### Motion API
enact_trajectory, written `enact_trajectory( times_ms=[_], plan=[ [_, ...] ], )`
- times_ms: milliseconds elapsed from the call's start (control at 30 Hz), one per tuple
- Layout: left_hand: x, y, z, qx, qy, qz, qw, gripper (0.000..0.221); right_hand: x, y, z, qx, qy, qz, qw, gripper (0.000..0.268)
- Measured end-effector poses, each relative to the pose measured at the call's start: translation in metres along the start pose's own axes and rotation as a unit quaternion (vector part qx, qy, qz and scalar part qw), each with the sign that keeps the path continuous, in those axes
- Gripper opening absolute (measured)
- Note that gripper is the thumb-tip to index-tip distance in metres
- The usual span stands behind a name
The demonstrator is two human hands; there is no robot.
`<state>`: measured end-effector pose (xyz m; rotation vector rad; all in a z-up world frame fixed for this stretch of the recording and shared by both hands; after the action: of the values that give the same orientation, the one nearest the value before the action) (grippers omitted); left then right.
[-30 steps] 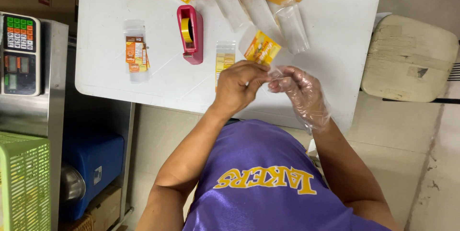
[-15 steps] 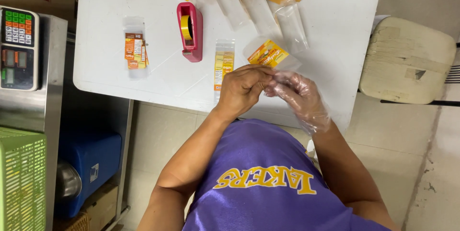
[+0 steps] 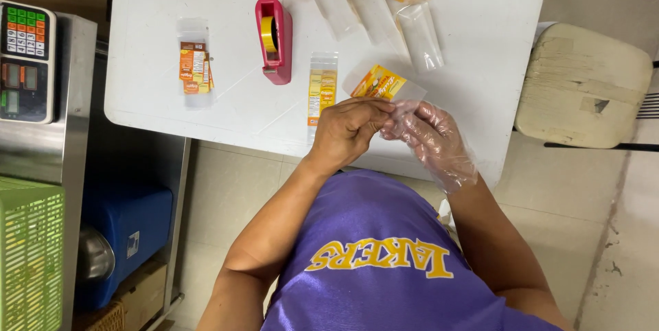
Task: Packaging snacks by inserting small packets into bags and sealing them with tape.
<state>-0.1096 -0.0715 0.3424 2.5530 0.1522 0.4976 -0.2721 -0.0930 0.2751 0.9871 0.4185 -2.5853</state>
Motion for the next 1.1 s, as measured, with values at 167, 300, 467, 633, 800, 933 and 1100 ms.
enact_trajectory(
  times_ms=[167, 300, 467, 633, 800, 933, 1100],
  plan=[
    [0.001, -0.003, -0.002, -0.004, -0.005, 0.002, 1.0, 0.009, 0.0, -0.001, -0.006, -0.015, 0.031, 0.001, 0.999, 0.024],
    [0.003, -0.001, -0.013, -0.021, 0.026, 0.011, 0.999, 0.009, -0.001, -0.002, -0.008, -0.033, -0.017, -0.039, 0.999, 0.021],
    [0.002, -0.01, 0.0, 0.123, -0.033, 0.059, 0.99, 0.019, -0.024, -0.002, 0.01, 0.004, -0.196, -0.06, 0.979, 0.014],
    [-0.009, -0.015, 0.016, 0.289, -0.079, 0.111, 0.948, 0.062, -0.02, 0.0, 0.013, 0.245, -0.43, 0.078, 0.865, 0.01],
    [-0.008, -0.017, 0.032, 0.353, 0.008, 0.123, 0.928, 0.014, -0.03, 0.004, 0.018, 0.257, -0.466, 0.066, 0.844, 0.009],
    [-0.008, -0.033, 0.074, 0.376, 0.112, 0.111, 0.913, 0.013, -0.019, 0.007, 0.021, 0.248, -0.477, 0.036, 0.843, 0.009],
    [-0.001, -0.016, 0.059, 0.261, 0.148, 0.151, 0.942, 0.028, -0.004, 0.013, 0.016, 0.237, -0.499, -0.033, 0.833, 0.014]
  ],
)
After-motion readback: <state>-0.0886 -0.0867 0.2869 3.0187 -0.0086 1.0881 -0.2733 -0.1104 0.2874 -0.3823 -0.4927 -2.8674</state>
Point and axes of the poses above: each hand's wrist, its own y-axis towards the middle knuckle, its own x-axis out of the back of the hand, z = x × y, the point moved 6 cm from there along y, towards the middle knuckle, and after that the axes turned 8 degrees about y, right-handed, at the moved point
